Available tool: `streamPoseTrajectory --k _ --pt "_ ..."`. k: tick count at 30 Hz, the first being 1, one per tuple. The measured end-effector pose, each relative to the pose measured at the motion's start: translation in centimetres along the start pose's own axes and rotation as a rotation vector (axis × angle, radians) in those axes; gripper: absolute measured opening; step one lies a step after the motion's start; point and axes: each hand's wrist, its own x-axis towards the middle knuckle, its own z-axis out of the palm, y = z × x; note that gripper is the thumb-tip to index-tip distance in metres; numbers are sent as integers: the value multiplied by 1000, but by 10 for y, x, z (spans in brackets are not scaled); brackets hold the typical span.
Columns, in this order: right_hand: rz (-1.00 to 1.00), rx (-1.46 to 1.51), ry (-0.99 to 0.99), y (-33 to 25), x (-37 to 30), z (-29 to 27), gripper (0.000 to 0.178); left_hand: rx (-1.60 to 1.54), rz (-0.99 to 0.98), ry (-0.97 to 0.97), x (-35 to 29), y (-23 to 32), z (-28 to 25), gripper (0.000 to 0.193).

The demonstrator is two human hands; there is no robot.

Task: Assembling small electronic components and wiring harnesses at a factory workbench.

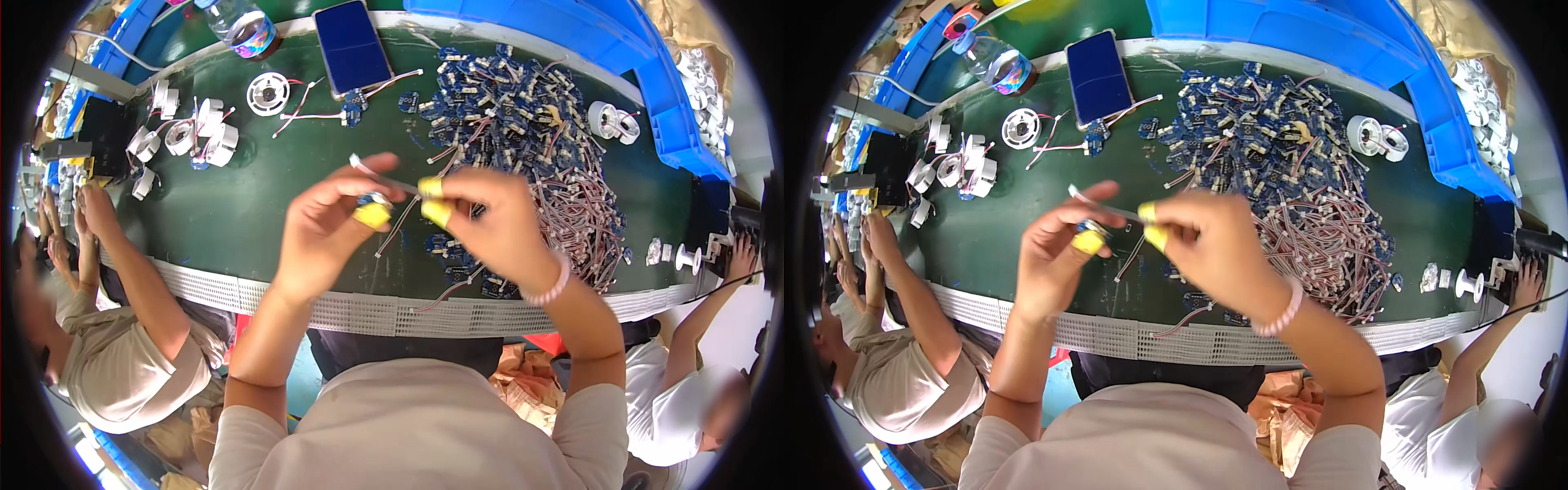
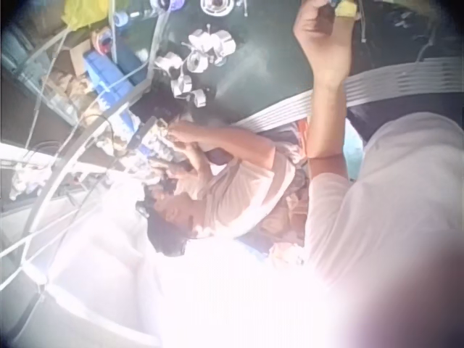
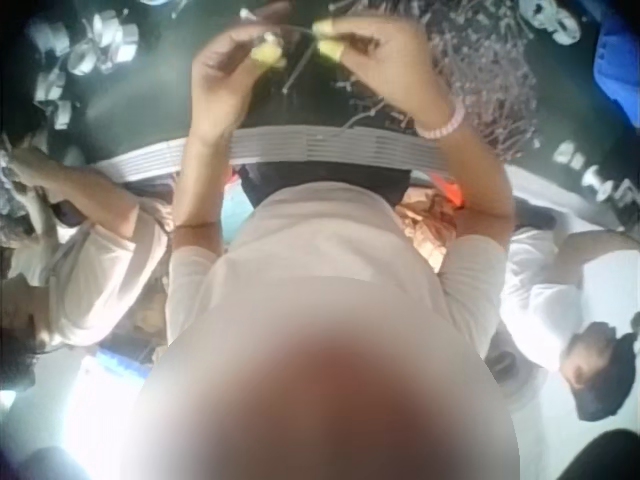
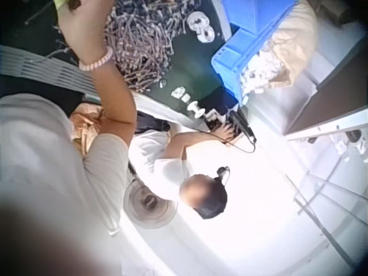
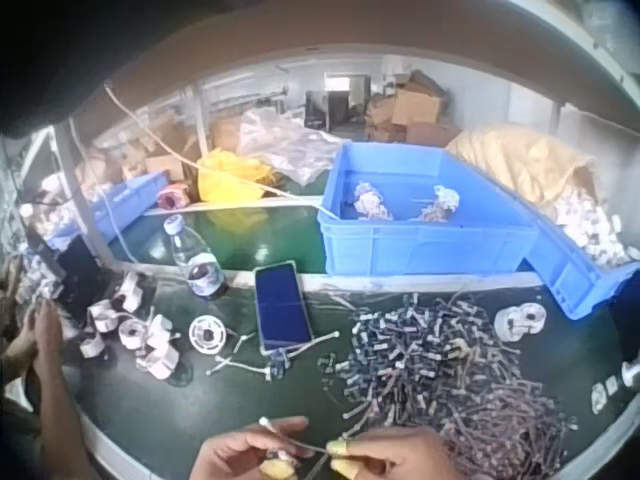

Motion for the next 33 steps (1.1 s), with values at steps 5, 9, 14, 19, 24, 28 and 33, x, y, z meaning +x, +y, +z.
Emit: streamPoseTrajectory --k 5,9,14,19,24,28,33 --pt "-43 -2 115 1 -27 -10 20 12 -109 -29 7 -12 31 18" --pt "8 235 154 16 -25 -5 20 96 -102 23 9 -19 43 19" --pt "101 557 130 24 -24 -7 16 51 -124 -13 14 -31 41 20" --pt "223 681 107 17 -24 -9 14 -26 -70 59 15 -30 44 19" --pt "38 191 160 18 -25 -4 11 135 -70 45 19 -27 37 24" --pt "-85 -110 161 15 -22 -4 19 104 -110 44 18 -24 35 23" --pt "-405 -533 175 21 -28 -1 24 -90 -225 82 15 -22 31 16"
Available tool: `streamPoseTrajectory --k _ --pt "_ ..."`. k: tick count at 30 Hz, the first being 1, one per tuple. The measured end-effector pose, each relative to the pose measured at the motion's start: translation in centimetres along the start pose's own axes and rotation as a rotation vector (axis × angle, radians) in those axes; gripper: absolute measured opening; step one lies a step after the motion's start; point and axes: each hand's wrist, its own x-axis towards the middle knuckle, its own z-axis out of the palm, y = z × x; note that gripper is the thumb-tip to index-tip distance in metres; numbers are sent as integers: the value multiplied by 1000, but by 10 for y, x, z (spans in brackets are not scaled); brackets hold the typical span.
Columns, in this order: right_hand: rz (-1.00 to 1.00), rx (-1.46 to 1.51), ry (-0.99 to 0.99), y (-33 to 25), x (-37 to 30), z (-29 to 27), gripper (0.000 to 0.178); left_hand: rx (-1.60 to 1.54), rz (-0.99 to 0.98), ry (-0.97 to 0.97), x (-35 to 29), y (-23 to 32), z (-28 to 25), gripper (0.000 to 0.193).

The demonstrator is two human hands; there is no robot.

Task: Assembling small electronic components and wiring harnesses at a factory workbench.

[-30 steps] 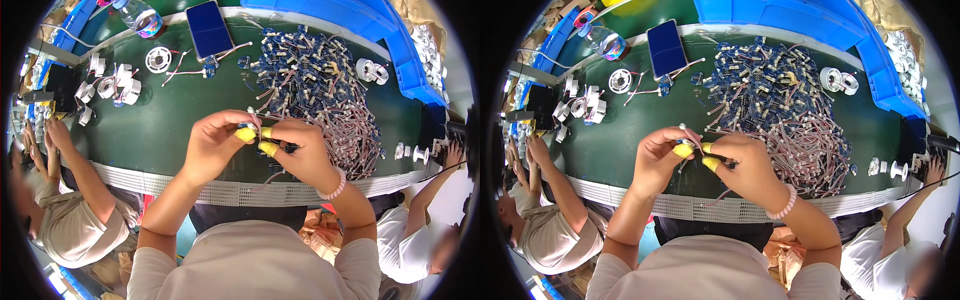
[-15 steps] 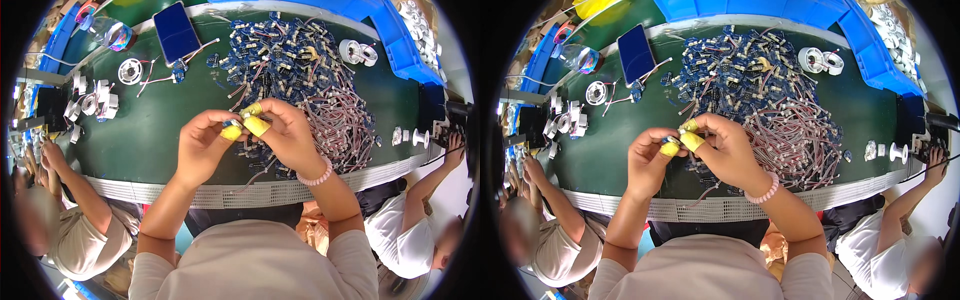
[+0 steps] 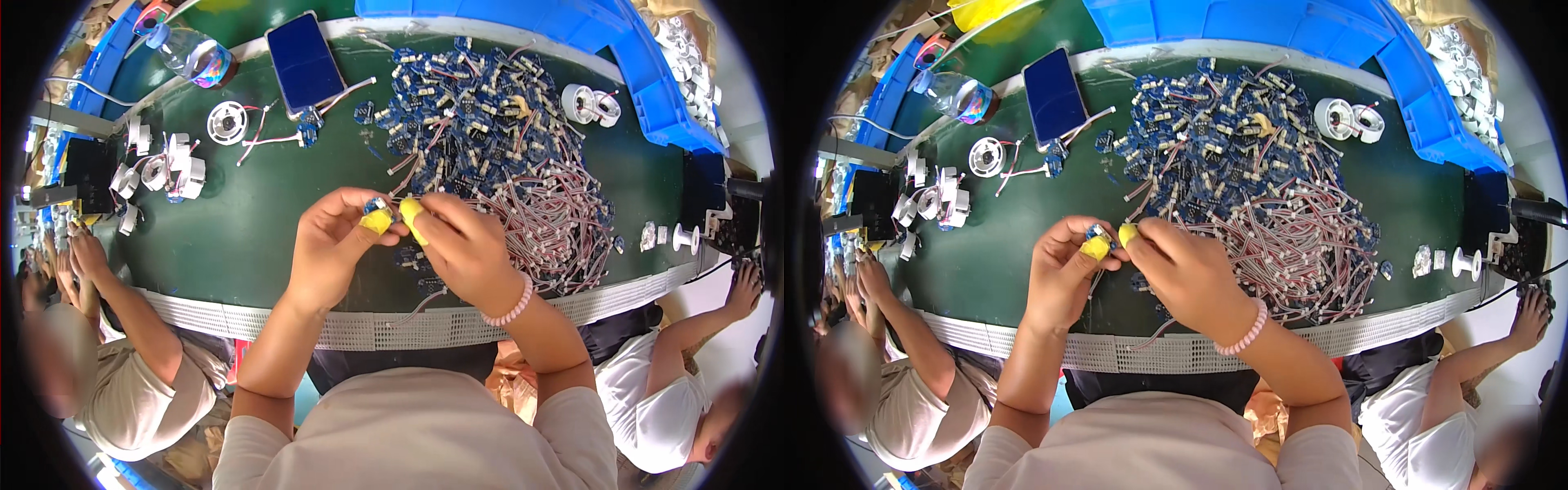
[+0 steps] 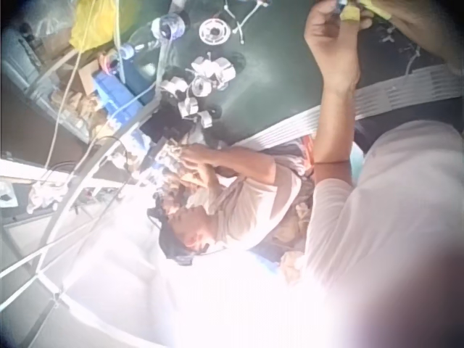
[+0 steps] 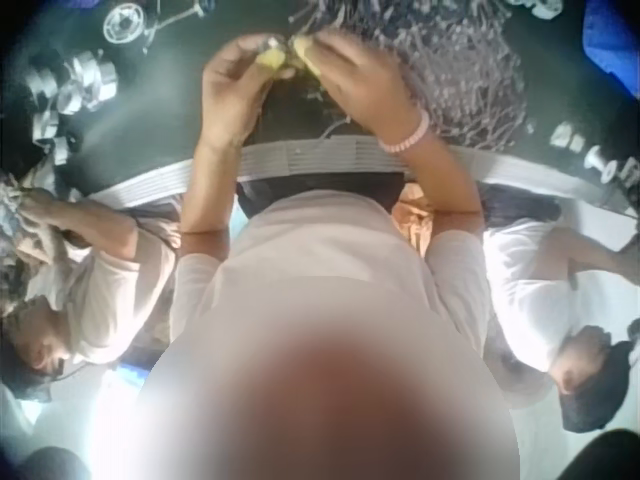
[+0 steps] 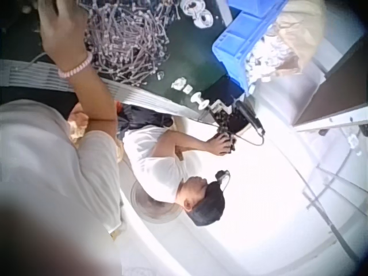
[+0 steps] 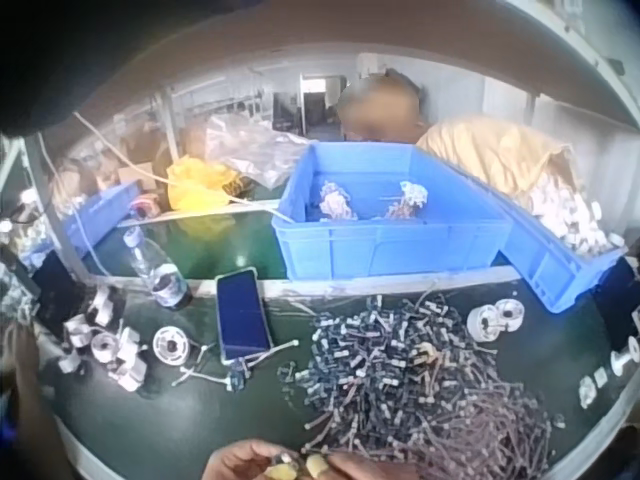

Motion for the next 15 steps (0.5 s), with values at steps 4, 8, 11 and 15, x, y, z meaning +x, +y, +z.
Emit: streamPoseTrajectory --k 4,8,11,15 --pt "-23 115 60 1 1 3 25 30 14 3 -5 0 -3 16" --pt "10 157 83 -1 4 7 18 57 62 31 -9 -6 -1 18" --pt "37 140 128 -1 4 9 21 76 85 4 -9 -6 -3 19" --pt "217 135 149 -5 1 8 21 106 151 19 -10 -7 2 19"
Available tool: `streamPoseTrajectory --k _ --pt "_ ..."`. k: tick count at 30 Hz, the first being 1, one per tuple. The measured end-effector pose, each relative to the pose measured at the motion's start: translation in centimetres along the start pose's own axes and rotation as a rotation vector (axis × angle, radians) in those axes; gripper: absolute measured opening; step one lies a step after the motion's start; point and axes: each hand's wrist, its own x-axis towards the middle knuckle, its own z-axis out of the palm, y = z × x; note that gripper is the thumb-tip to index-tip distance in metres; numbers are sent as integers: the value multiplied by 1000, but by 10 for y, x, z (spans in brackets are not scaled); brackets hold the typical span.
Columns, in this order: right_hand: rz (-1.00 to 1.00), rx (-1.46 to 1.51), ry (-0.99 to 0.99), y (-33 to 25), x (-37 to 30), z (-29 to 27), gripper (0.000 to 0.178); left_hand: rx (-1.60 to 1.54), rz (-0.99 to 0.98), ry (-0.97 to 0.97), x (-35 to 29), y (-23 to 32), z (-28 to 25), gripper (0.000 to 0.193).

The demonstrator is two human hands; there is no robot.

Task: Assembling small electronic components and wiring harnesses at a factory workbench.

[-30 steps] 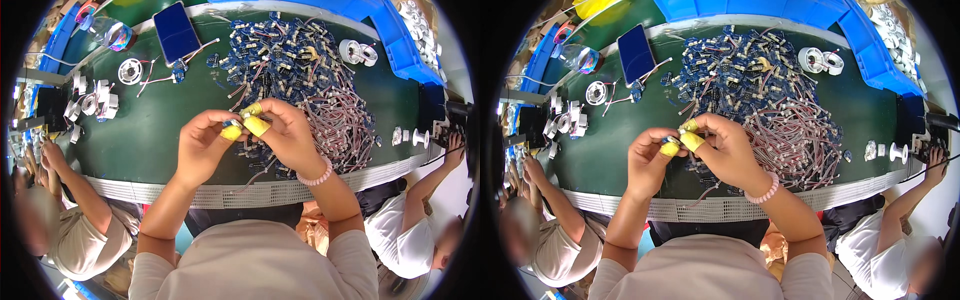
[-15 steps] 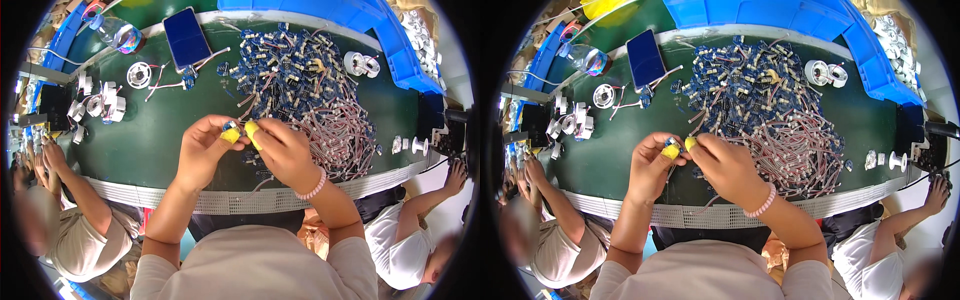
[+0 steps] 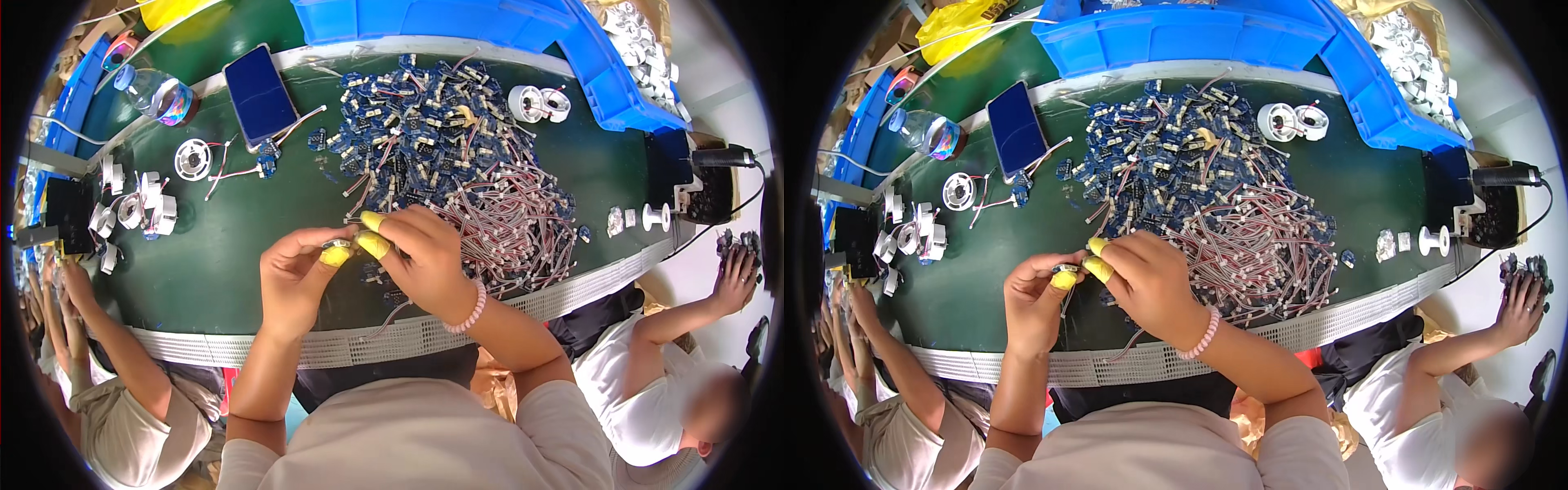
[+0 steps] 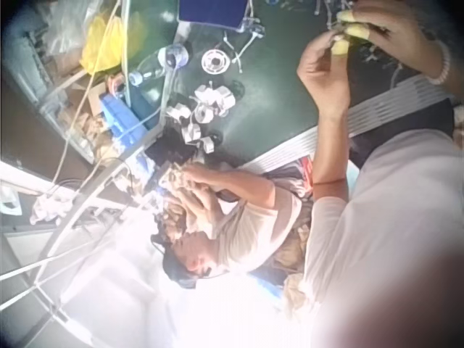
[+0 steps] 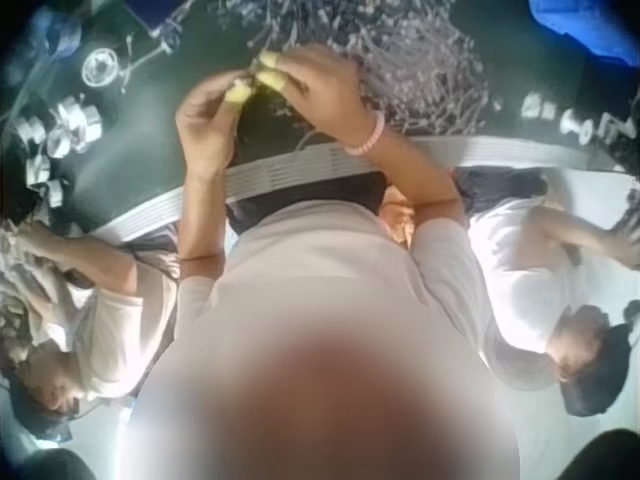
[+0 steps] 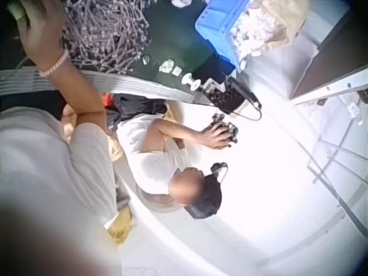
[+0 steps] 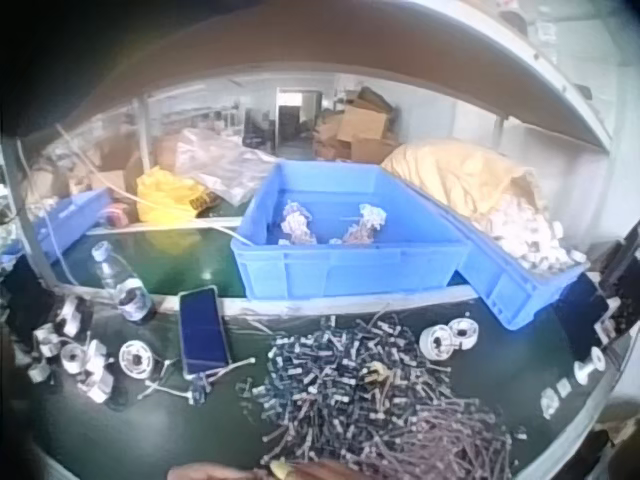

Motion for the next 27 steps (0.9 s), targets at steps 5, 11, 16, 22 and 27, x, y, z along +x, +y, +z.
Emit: streamPoseTrajectory --k 5,11,16,22,27 --pt "100 221 -50 3 3 -1 17 171 93 41 5 -3 -1 22" --pt "45 174 -152 6 7 -2 18 158 19 8 6 -1 4 24" --pt "-19 8 -166 0 7 -5 18 193 72 36 3 -4 3 25" --pt "-9 304 -193 7 1 -11 11 272 -2 -101 -3 11 0 22" --pt "47 413 -263 9 5 -26 9 226 2 -126 0 13 7 20"
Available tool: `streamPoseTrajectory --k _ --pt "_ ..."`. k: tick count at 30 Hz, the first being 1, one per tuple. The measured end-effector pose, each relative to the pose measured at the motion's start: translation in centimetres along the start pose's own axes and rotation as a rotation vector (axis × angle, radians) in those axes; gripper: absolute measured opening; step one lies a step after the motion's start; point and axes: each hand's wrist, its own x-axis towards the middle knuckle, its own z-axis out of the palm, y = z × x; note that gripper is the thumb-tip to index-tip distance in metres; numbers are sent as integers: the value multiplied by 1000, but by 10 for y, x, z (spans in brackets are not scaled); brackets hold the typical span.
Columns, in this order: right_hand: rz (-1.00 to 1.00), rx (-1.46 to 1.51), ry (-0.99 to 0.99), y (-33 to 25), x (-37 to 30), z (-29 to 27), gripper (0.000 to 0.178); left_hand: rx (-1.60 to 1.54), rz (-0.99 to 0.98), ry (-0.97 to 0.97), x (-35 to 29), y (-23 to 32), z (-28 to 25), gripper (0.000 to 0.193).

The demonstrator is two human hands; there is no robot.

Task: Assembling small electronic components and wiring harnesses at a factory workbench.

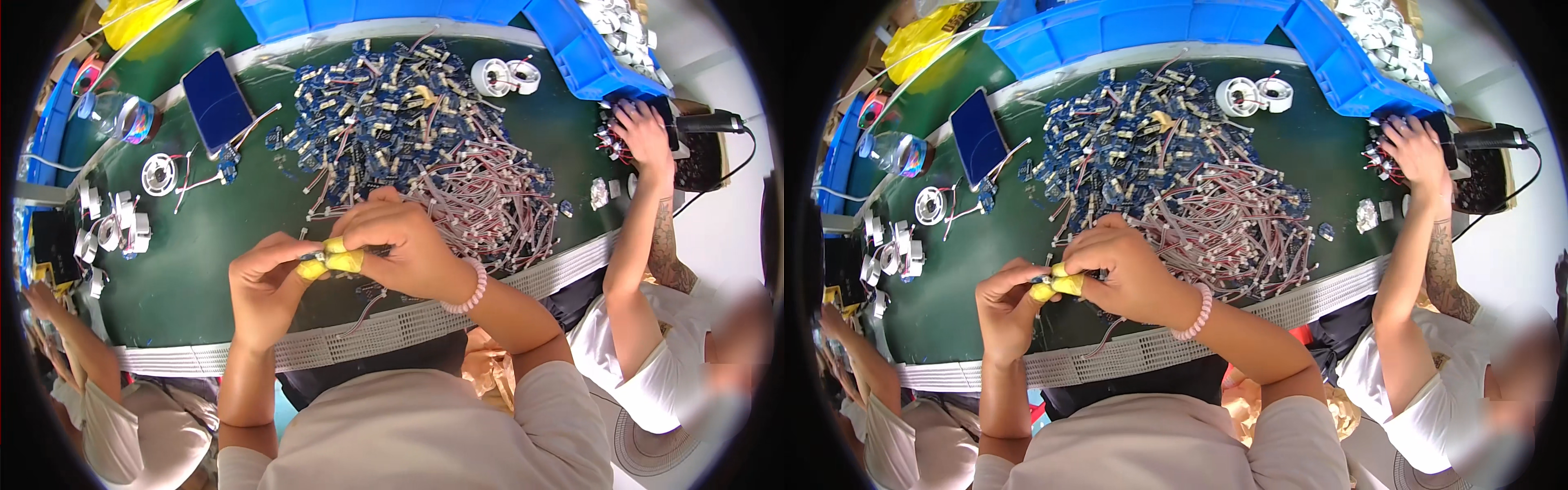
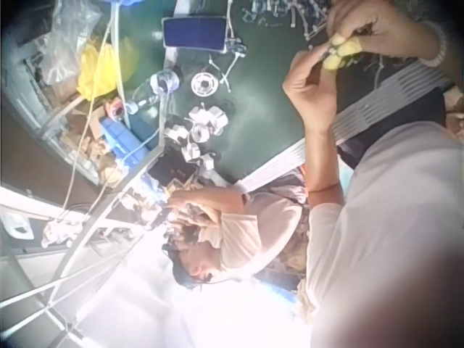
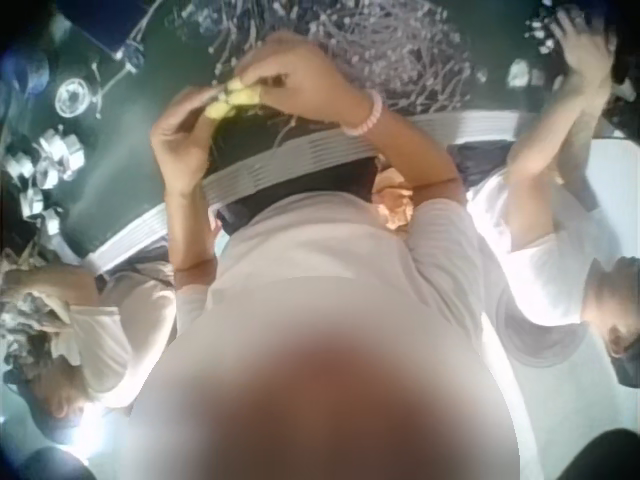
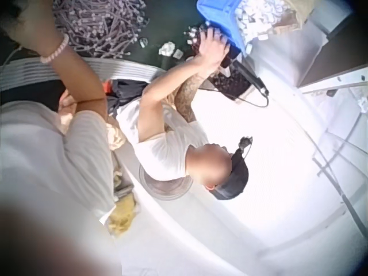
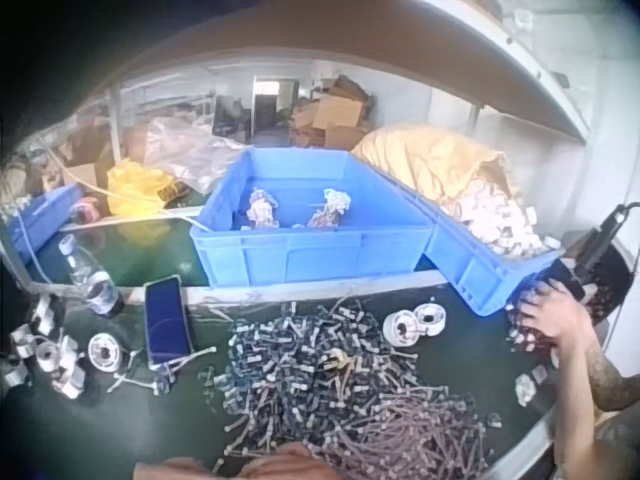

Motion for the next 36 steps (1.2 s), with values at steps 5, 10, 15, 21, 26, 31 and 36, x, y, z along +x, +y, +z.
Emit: streamPoseTrajectory --k 5,10,15,21,26,31,36 --pt "218 -340 619 -5 11 -56 24 -54 3 99 9 -4 -3 23" --pt "438 188 1174 55 7 -134 21 -52 21 132 15 -12 -5 23" --pt "397 319 1180 73 20 -146 16 -77 -12 181 15 -14 -8 22" --pt "-41 9 968 30 23 -112 13 -126 6 177 12 -19 -10 24" --pt "-26 -307 629 -6 7 -45 20 -98 20 166 14 -16 -4 21" --pt "3 -313 305 -3 14 13 11 -129 13 198 16 -19 -3 22" --pt "-44 -472 193 7 15 27 21 -136 -25 213 13 -21 -9 17"
